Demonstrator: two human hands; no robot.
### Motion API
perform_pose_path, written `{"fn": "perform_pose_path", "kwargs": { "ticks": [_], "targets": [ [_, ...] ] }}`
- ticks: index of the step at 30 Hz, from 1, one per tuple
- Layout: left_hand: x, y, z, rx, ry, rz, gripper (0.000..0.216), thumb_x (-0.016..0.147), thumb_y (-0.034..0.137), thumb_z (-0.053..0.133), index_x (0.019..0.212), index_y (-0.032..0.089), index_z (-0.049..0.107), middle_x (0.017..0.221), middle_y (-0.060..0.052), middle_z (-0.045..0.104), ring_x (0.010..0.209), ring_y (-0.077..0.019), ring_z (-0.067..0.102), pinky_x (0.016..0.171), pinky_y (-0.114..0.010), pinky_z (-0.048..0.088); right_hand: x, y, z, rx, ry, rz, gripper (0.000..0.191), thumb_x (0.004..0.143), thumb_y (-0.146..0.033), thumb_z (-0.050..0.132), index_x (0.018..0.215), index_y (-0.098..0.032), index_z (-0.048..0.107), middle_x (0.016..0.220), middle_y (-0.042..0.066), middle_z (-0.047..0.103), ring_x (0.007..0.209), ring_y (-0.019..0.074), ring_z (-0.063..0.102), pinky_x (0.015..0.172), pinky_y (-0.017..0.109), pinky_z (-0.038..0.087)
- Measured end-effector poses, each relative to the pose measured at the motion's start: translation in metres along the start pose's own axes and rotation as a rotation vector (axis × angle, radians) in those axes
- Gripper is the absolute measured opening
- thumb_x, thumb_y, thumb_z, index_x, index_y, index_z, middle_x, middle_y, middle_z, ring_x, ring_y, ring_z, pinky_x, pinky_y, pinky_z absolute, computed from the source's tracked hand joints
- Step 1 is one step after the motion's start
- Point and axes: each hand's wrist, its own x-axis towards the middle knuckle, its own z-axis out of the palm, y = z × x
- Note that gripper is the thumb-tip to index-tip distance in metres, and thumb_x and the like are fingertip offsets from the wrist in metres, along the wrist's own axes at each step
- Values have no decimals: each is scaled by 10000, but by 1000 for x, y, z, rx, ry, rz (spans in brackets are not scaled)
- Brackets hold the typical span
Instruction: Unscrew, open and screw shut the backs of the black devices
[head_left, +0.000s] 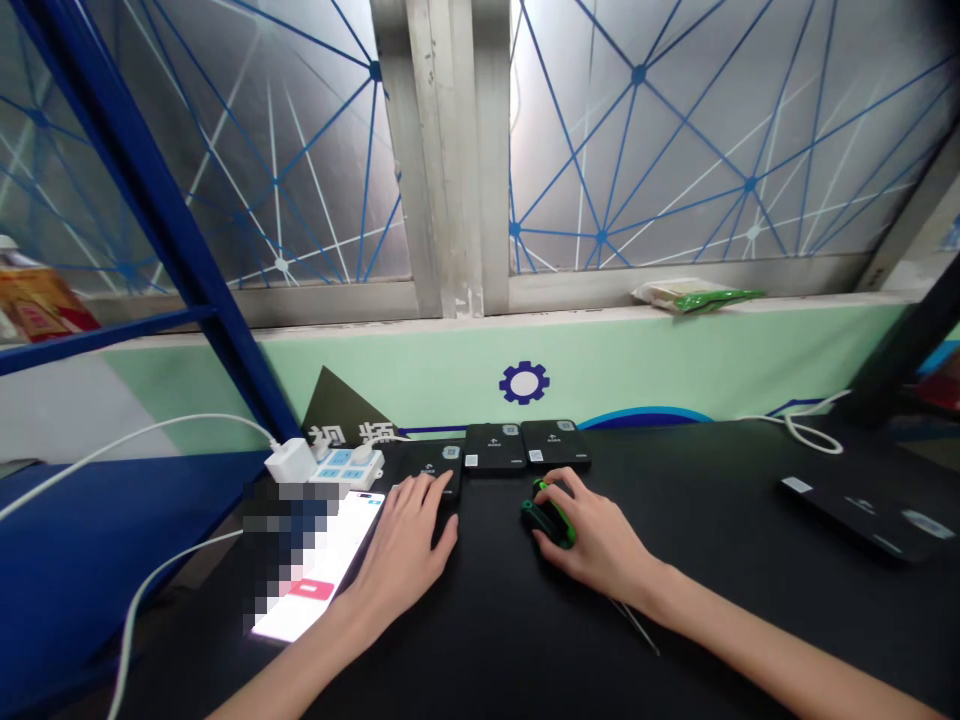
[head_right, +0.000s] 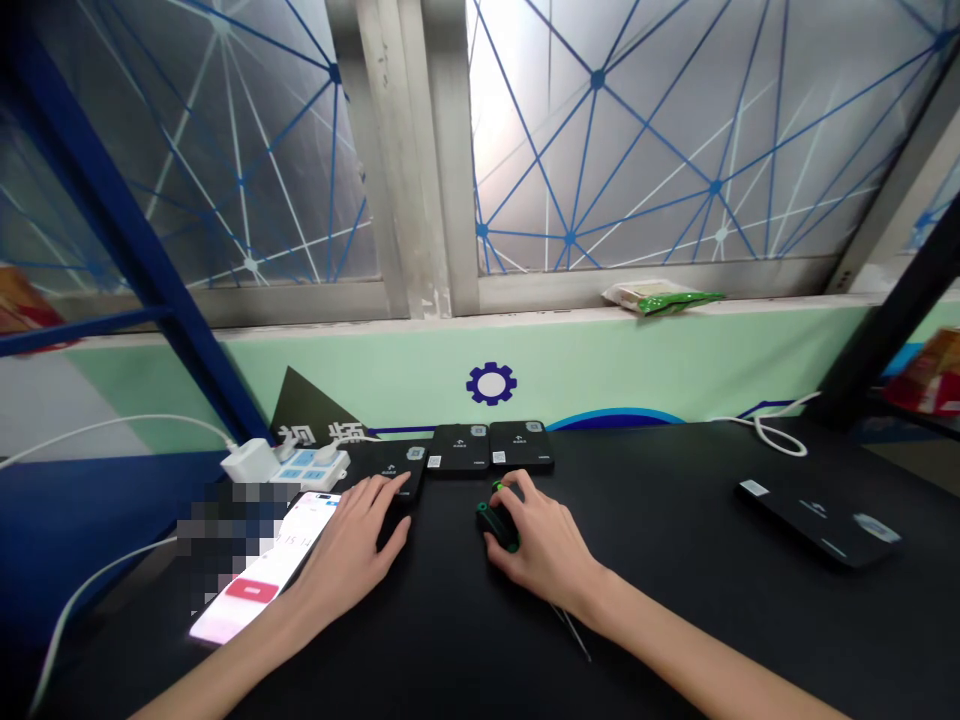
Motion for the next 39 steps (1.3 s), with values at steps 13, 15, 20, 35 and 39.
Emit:
{"fn": "perform_pose_path", "kwargs": {
  "ticks": [13, 15, 20, 35, 39],
  "targets": [
    [-1, -3, -2, 44, -4, 18, 372, 977, 369, 457, 1256, 198, 633, 1269, -127, 654, 1183, -347, 586, 977, -536, 466, 1, 9, 1, -47, 9, 63, 309, 846, -280, 561, 1152, -240, 588, 1226, 97, 521, 676, 168, 631, 566, 289, 450],
    [0, 3, -9, 44, 10, 32, 338, 978, 349, 444, 1155, 192, 685, 1139, -113, 707, 1074, -332, 641, 926, -516, 495, 1, 10, 1, -45, 7, 65, 302, 853, -288, 558, 1149, -238, 589, 1230, 98, 520, 688, 175, 636, 570, 294, 458],
    [-2, 13, -17, -24, -5, 81, 322, 991, 312, 402, 996, 227, 712, 925, -59, 719, 816, -250, 674, 752, -419, 540, 2, 11, 0, -42, 9, 56, 296, 861, -302, 558, 1148, -237, 590, 1243, 100, 522, 745, 201, 656, 587, 310, 481],
    [-8, 9, -1, -121, -74, 13, 439, 976, 461, 500, 1390, 320, 537, 1431, -49, 552, 1351, -347, 431, 1040, -593, 401, 2, 13, 3, -30, 12, 55, 294, 876, -307, 557, 1161, -242, 588, 1262, 100, 531, 775, 205, 664, 615, 313, 485],
    [-4, 19, -11, -239, -112, 32, 338, 999, 379, 478, 1313, 332, 594, 1346, -41, 598, 1245, -285, 529, 1009, -516, 465, 3, 17, 4, -48, 30, 68, 296, 881, -305, 554, 1168, -244, 589, 1271, 103, 528, 801, 213, 667, 614, 305, 483]
  ]
}}
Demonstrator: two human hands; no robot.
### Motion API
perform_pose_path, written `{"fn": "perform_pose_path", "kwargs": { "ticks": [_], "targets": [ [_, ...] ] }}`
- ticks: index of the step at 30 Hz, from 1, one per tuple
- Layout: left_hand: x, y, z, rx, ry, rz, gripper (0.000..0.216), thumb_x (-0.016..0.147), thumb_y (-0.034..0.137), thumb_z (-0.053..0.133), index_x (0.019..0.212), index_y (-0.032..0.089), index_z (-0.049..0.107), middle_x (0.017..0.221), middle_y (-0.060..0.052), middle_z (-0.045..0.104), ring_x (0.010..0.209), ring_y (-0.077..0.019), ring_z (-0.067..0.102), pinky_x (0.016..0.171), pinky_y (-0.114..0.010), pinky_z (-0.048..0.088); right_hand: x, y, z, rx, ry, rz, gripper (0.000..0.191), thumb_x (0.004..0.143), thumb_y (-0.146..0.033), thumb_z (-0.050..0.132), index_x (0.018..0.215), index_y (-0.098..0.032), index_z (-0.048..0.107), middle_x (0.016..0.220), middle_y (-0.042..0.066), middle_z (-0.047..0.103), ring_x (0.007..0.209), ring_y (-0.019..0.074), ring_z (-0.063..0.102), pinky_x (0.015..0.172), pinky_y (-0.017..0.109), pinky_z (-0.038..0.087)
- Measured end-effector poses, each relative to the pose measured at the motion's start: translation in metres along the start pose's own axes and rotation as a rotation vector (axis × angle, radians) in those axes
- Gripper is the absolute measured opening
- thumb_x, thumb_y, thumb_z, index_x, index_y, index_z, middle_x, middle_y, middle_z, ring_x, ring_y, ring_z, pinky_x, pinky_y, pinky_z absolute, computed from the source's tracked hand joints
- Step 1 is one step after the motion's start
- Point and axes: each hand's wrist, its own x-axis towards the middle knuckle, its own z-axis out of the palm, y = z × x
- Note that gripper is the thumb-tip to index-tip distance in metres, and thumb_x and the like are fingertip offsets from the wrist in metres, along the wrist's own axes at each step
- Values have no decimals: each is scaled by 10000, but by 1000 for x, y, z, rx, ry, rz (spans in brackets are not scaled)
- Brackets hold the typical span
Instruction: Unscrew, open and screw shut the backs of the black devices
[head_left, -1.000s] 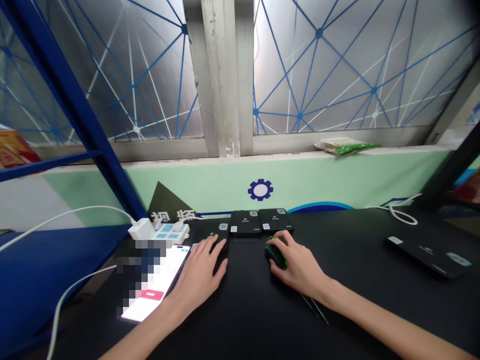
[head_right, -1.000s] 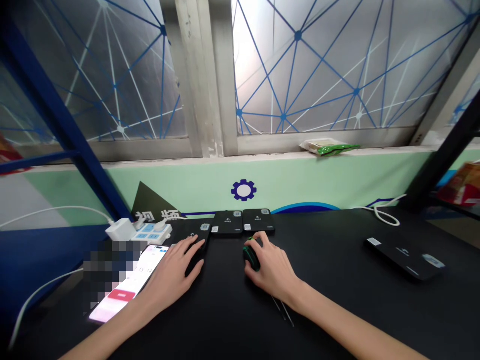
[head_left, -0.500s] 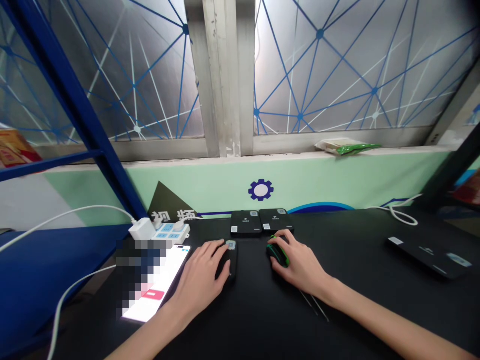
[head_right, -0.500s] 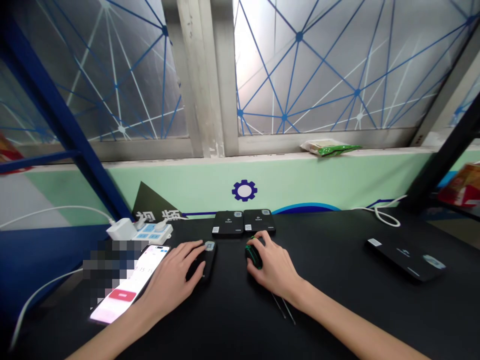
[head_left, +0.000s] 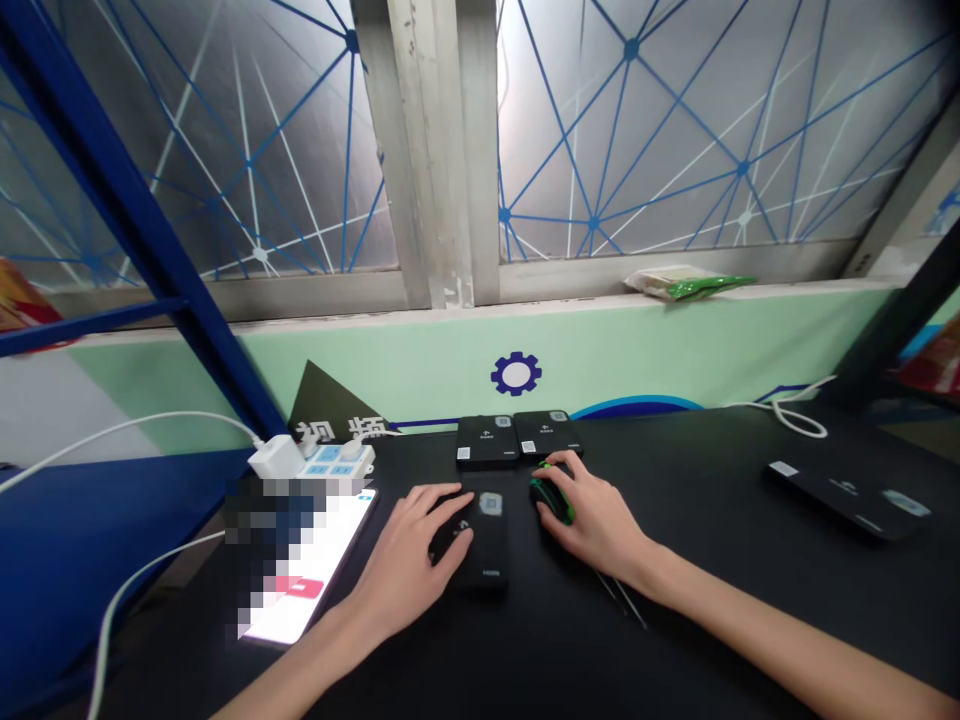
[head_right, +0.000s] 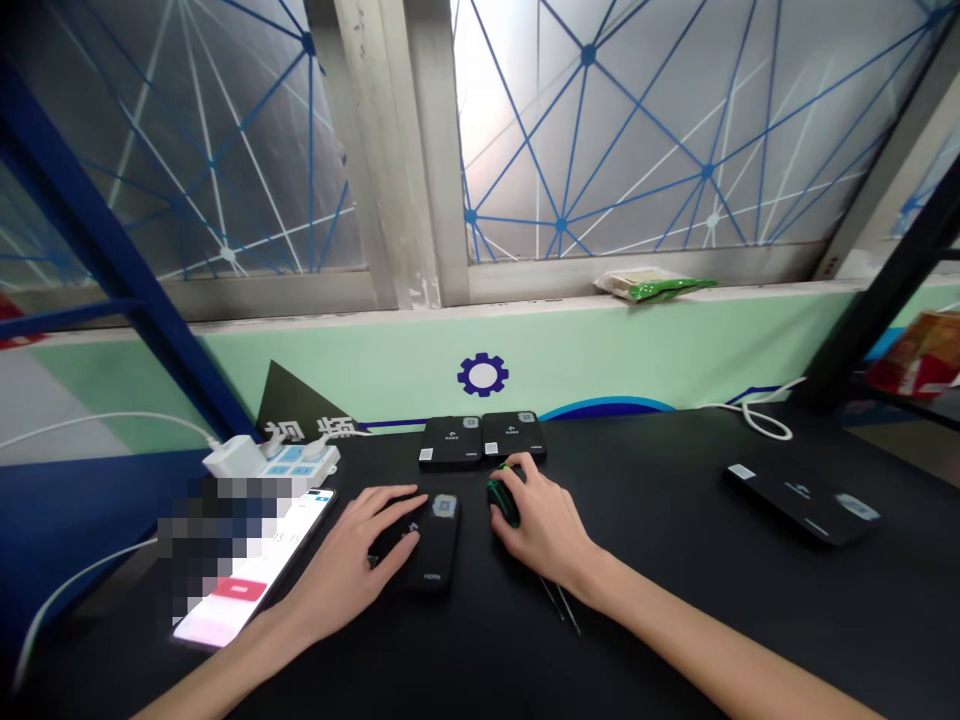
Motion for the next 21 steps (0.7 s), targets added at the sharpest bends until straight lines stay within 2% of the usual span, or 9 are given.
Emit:
{"fn": "perform_pose_path", "kwargs": {
  "ticks": [3, 7, 14, 21],
  "targets": [
    [1, 0, -1, -75, -12, -20, 318, 1003, 363, 474, 1291, 313, 598, 1373, -51, 561, 1262, -270, 517, 996, -466, 496, 2, 5, -1, -17, 14, 35, 285, 883, -307, 556, 1156, -239, 599, 1254, 97, 536, 768, 201, 662, 599, 296, 472],
    [0, -4, 3, -109, -36, -53, 345, 1005, 392, 472, 1337, 328, 542, 1456, -45, 484, 1320, -280, 471, 1029, -486, 472, 4, 8, -2, -30, 21, 58, 274, 871, -325, 568, 1130, -244, 611, 1231, 85, 543, 696, 175, 641, 572, 285, 441],
    [2, 0, 4, -112, -34, -87, 329, 1023, 371, 426, 1328, 323, 540, 1352, -41, 558, 1239, -251, 546, 987, -418, 505, 2, 6, -7, -62, 18, 60, 251, 813, -301, 590, 1054, -230, 599, 1185, 77, 535, 587, 128, 571, 521, 264, 355],
    [-1, -3, 2, -88, -84, -63, 426, 985, 475, 490, 1380, 318, 518, 1309, -66, 547, 1217, -291, 533, 1032, -509, 445, 2, 4, -11, -67, 0, 37, 235, 796, -271, 571, 1025, -220, 595, 1163, 72, 540, 563, 116, 537, 513, 259, 317]
  ]
}}
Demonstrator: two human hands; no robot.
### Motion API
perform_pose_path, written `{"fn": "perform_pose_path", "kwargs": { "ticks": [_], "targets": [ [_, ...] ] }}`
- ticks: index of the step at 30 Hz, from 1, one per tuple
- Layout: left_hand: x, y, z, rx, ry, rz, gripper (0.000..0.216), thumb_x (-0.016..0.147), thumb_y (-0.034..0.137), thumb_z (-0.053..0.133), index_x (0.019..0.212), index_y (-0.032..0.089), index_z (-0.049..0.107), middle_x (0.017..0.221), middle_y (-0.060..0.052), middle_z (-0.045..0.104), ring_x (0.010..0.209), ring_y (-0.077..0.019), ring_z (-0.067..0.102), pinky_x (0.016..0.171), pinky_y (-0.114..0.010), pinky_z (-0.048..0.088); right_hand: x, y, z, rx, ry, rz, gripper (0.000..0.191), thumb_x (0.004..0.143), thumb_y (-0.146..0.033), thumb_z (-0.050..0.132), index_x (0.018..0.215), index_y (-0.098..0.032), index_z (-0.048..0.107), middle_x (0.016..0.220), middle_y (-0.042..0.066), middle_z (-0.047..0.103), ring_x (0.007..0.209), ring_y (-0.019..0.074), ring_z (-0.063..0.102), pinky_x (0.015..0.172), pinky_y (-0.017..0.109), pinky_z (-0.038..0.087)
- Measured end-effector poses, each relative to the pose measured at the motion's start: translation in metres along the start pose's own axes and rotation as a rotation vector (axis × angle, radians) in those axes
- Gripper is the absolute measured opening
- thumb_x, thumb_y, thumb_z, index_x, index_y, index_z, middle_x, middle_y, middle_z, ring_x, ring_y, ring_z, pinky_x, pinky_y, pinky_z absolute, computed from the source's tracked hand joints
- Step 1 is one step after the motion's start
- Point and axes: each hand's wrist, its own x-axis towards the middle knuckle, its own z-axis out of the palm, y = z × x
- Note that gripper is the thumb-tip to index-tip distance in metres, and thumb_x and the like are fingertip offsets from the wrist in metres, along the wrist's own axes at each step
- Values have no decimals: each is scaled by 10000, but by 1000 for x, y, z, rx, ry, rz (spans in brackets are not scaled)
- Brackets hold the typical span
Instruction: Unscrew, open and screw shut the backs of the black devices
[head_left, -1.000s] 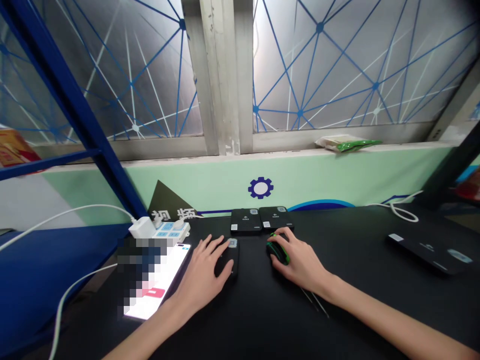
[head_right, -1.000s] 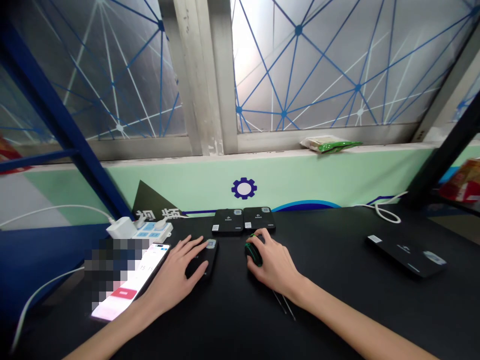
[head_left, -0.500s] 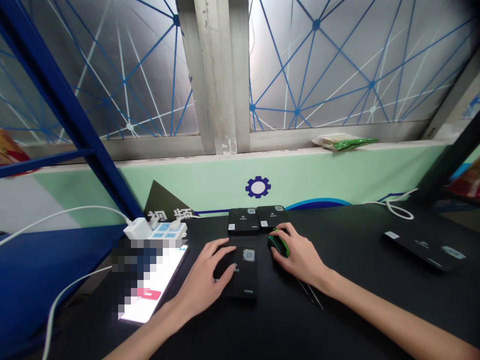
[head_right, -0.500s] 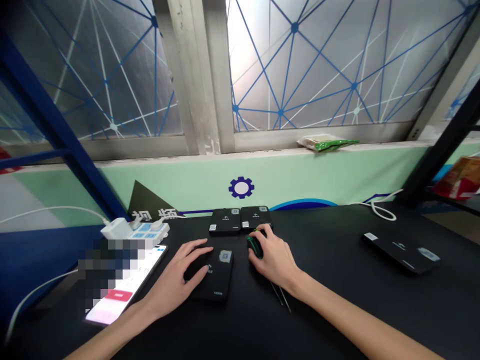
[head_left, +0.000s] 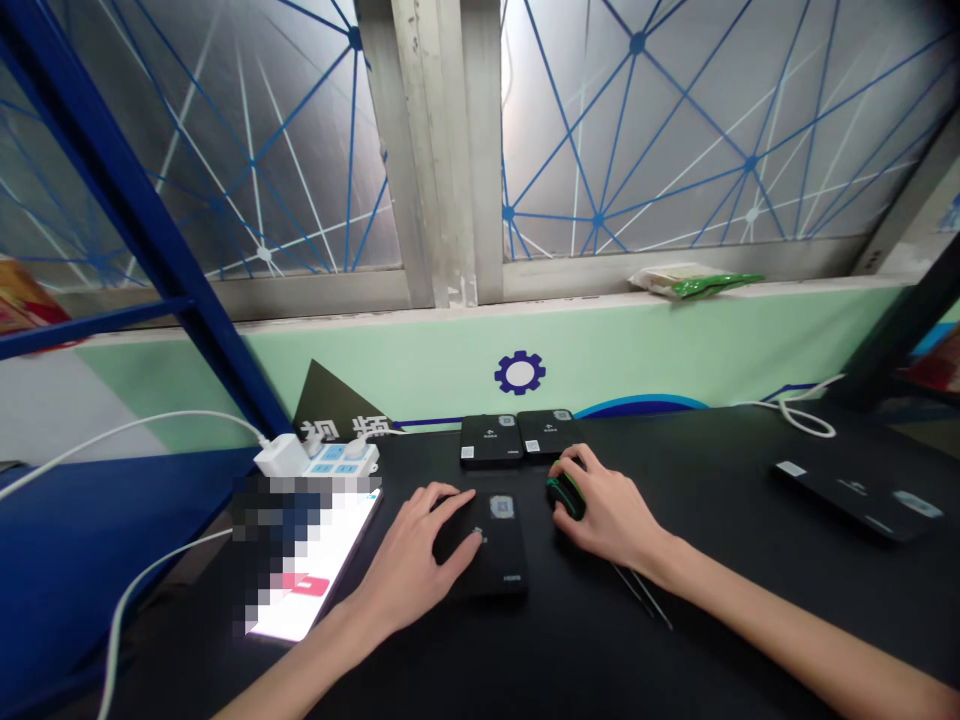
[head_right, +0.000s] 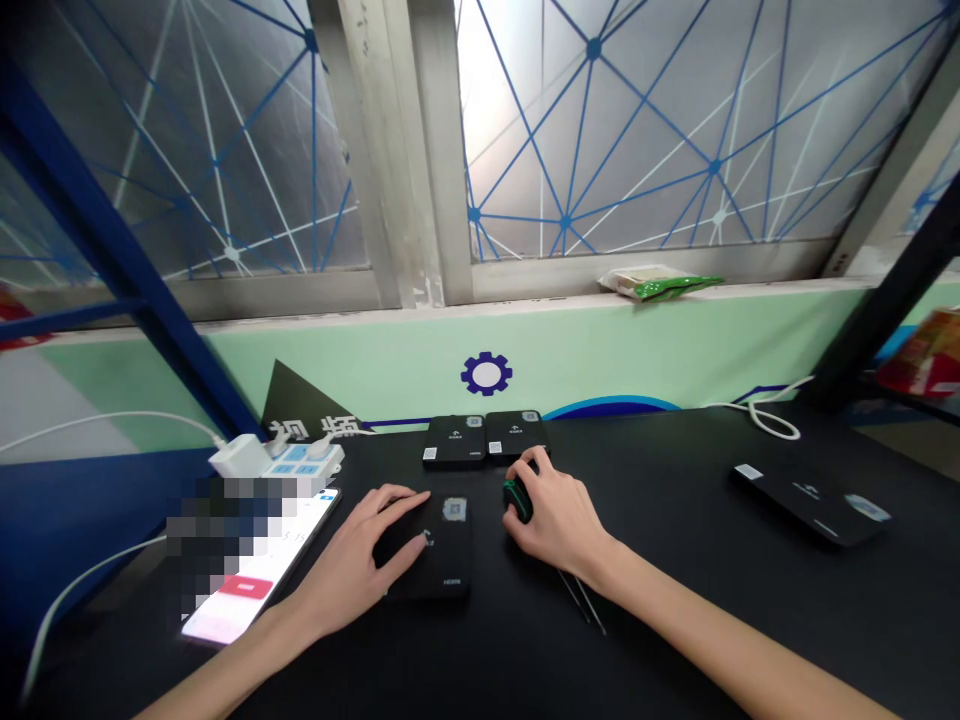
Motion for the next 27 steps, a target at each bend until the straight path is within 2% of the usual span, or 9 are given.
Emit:
{"fn": "perform_pose_path", "kwargs": {
  "ticks": [7, 13, 16, 19, 22, 27],
  "targets": [
    [1, -2, -2, 6, -21, 13, 455, 978, 492, 490, 1399, 321, 507, 1316, -66, 532, 1224, -307, 518, 1057, -558, 403, 1, 1, -2, -45, 2, -25, 249, 810, -279, 563, 1046, -210, 604, 1197, 81, 551, 608, 136, 585, 521, 262, 333],
    [1, -4, 0, 29, -43, 57, 473, 984, 499, 479, 1428, 337, 475, 1316, -61, 532, 1233, -300, 517, 1089, -570, 361, 2, 1, -7, -132, 29, -72, 288, 838, -348, 573, 1083, -204, 620, 1263, 109, 549, 706, 197, 643, 536, 290, 413],
    [1, -5, 1, 32, -36, 75, 443, 1012, 468, 440, 1439, 353, 458, 1307, -55, 538, 1223, -288, 521, 1086, -560, 365, 3, 0, -10, -153, 108, -128, 286, 859, -356, 569, 1081, -186, 633, 1284, 147, 554, 918, 287, 631, 644, 351, 490],
    [2, -5, 1, 0, -28, 108, 390, 1058, 353, 330, 1422, 343, 470, 1278, -45, 555, 1164, -242, 551, 1046, -482, 424, 3, -4, -14, -98, 131, -258, 271, 896, -311, 547, 1109, -173, 641, 1296, 164, 571, 1050, 321, 573, 832, 445, 490],
    [4, -5, 1, -9, 25, 100, 382, 1061, 281, 284, 1370, 297, 508, 1249, -50, 574, 1112, -222, 569, 984, -422, 467, 0, -10, -16, 24, 17, -405, 368, 916, -353, 559, 1235, -177, 606, 1313, 150, 589, 1169, 325, 523, 976, 496, 427],
    [6, -8, 8, 92, 87, 24, 328, 1048, 330, 336, 1265, 247, 567, 1242, -76, 579, 1126, -261, 555, 957, -461, 452, -3, -18, -17, 95, -220, -495, 690, 920, -556, 532, 1471, -154, 429, 1399, 153, 561, 1354, 352, 398, 1147, 564, 227]
  ]
}}
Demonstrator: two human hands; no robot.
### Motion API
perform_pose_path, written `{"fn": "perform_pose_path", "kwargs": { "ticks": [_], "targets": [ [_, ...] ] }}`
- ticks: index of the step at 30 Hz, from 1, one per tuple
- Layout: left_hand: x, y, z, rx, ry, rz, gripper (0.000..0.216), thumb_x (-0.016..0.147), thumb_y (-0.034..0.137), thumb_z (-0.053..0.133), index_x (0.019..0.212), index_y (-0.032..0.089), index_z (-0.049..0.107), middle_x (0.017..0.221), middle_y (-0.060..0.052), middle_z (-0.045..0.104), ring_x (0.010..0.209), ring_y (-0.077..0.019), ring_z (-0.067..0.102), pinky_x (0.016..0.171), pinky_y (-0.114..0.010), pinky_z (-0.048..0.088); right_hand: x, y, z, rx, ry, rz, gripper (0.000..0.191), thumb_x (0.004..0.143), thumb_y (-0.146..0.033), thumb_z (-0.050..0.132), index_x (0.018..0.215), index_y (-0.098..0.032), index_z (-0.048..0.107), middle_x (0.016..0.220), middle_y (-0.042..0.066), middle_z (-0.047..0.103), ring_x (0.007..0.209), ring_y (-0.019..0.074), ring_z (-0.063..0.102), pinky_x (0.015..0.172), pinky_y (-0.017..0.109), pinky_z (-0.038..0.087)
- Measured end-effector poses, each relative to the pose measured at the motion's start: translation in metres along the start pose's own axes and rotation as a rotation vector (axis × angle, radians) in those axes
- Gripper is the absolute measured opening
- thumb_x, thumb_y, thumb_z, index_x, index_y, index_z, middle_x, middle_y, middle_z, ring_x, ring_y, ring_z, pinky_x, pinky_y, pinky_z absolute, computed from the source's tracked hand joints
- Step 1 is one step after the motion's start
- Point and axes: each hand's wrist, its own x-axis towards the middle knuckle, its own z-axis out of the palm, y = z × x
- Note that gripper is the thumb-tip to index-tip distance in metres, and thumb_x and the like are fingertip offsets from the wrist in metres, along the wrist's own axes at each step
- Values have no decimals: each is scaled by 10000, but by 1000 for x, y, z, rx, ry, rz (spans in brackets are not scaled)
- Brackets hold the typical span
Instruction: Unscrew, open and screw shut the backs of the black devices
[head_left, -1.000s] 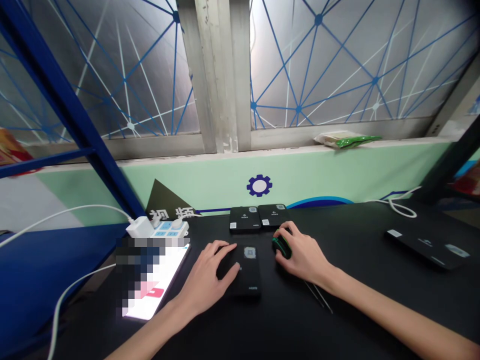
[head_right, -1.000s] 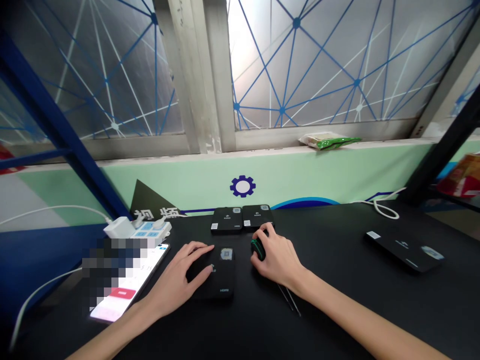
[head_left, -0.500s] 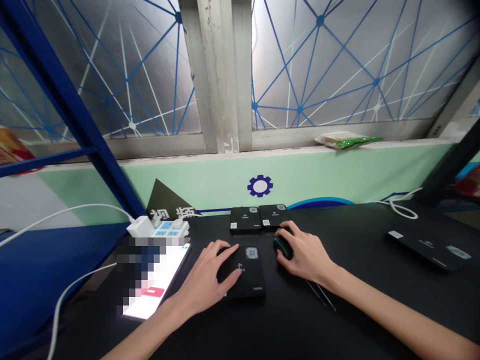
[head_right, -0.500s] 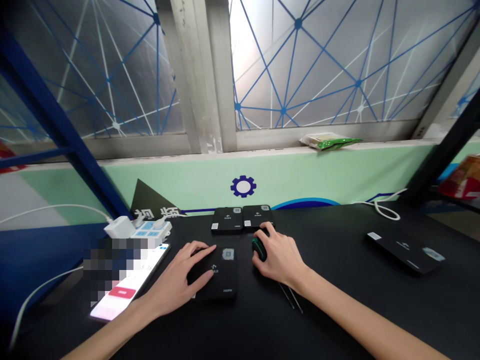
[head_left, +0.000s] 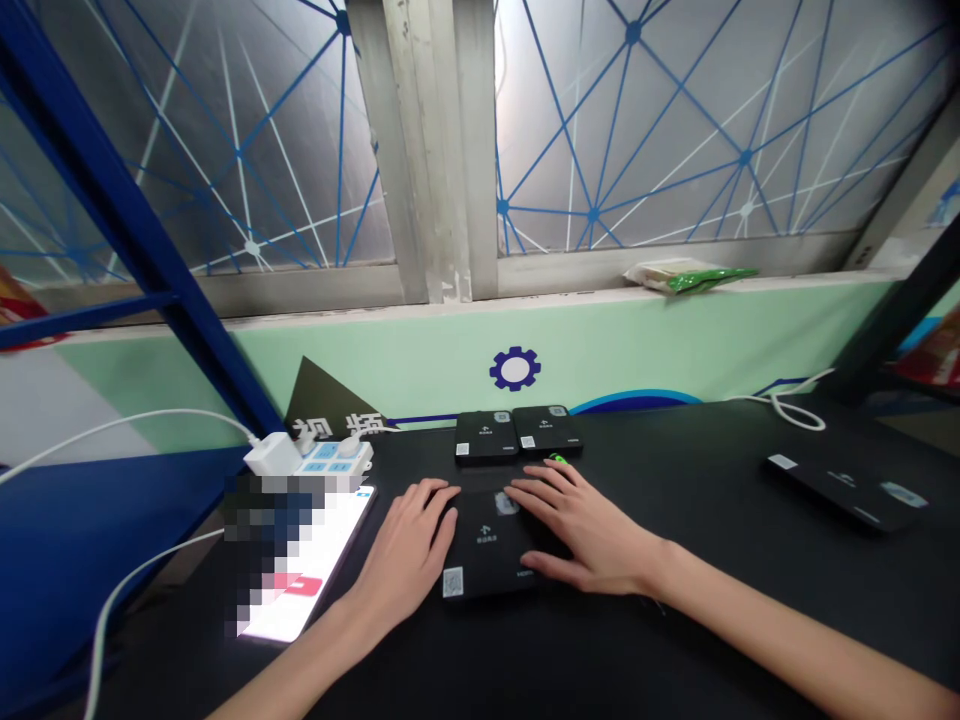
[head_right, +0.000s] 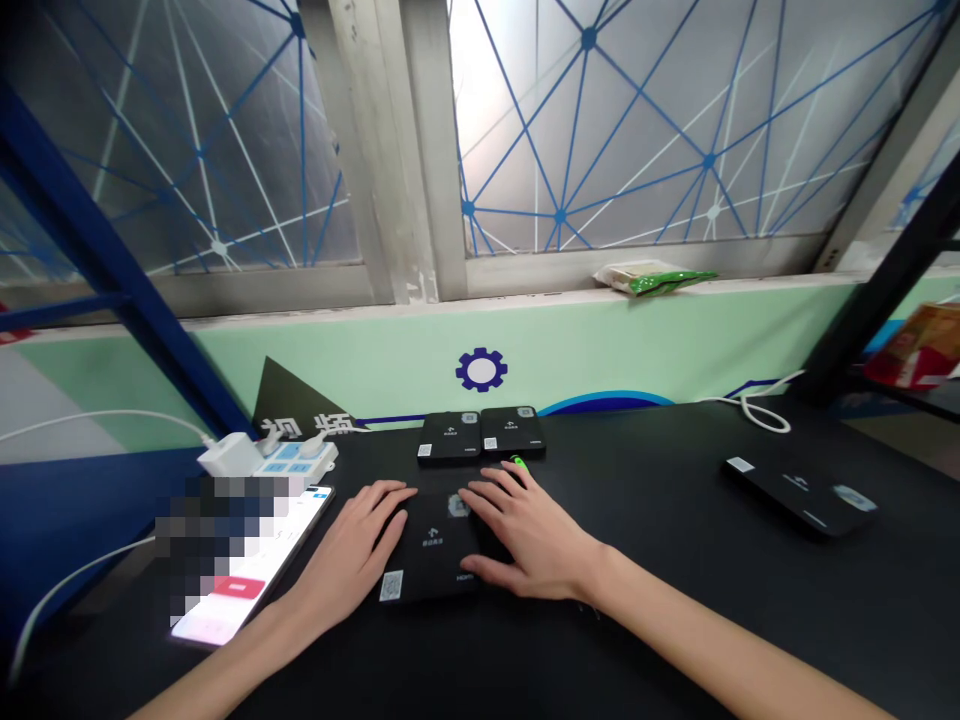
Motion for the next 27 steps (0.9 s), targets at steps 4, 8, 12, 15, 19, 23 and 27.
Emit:
{"fn": "perform_pose_path", "kwargs": {
  "ticks": [4, 8, 12, 15, 19, 23, 27],
  "targets": [
    [0, 0, 3, -8, -16, 4, 322, 1050, 337, 335, 1254, 249, 569, 1242, -73, 584, 1135, -261, 549, 969, -464, 437, 1, 0, 0, 60, -64, 18, 842, 862, -670, 546, 1509, -156, 384, 1465, 169, 501, 1397, 359, 360, 1180, 575, 134],
    [1, 1, 2, -31, -24, 11, 346, 1055, 314, 314, 1286, 268, 568, 1263, -70, 569, 1152, -258, 539, 972, -456, 436, 3, -1, -2, 130, -94, 32, 896, 817, -683, 597, 1524, -189, 355, 1527, 158, 424, 1410, 356, 348, 1179, 586, 121],
    [1, 2, 0, -62, -30, 14, 359, 1057, 321, 306, 1296, 278, 570, 1257, -65, 579, 1143, -255, 548, 975, -453, 441, 4, -2, -3, 201, -69, 45, 892, 738, -686, 682, 1460, -213, 458, 1407, 140, 532, 1302, 344, 459, 1168, 575, 171],
    [0, 4, -3, -91, -30, -3, 349, 1056, 328, 309, 1287, 268, 563, 1241, -60, 594, 1131, -246, 559, 975, -442, 449, 4, -1, -2, 224, -34, 54, 889, 680, -695, 725, 1405, -225, 518, 1336, 140, 552, 1236, 350, 485, 1128, 581, 241],
    [0, 6, -6, -129, -24, -41, 336, 1054, 347, 308, 1222, 258, 584, 1215, -55, 603, 1128, -240, 561, 976, -429, 460, 3, -1, -2, 253, 5, 40, 888, 646, -679, 766, 1367, -220, 526, 1278, 137, 553, 1177, 332, 503, 1084, 564, 314],
    [1, 3, -6, -180, -13, -57, 351, 1062, 352, 278, 1189, 248, 588, 1189, -50, 613, 1123, -227, 567, 973, -411, 470, 2, -1, -4, 297, 43, 41, 925, 635, -621, 812, 1396, -228, 462, 1316, 141, 504, 1188, 321, 500, 1041, 517, 396],
    [1, -5, -1, -162, 37, -37, 339, 1057, 290, 275, 1194, 233, 580, 1188, -56, 617, 1114, -218, 578, 989, -401, 466, 0, 2, -1, 342, 39, 86, 1095, 647, -588, 825, 1530, -272, 260, 1420, 150, 421, 1258, 336, 477, 1032, 500, 433]
  ]
}}
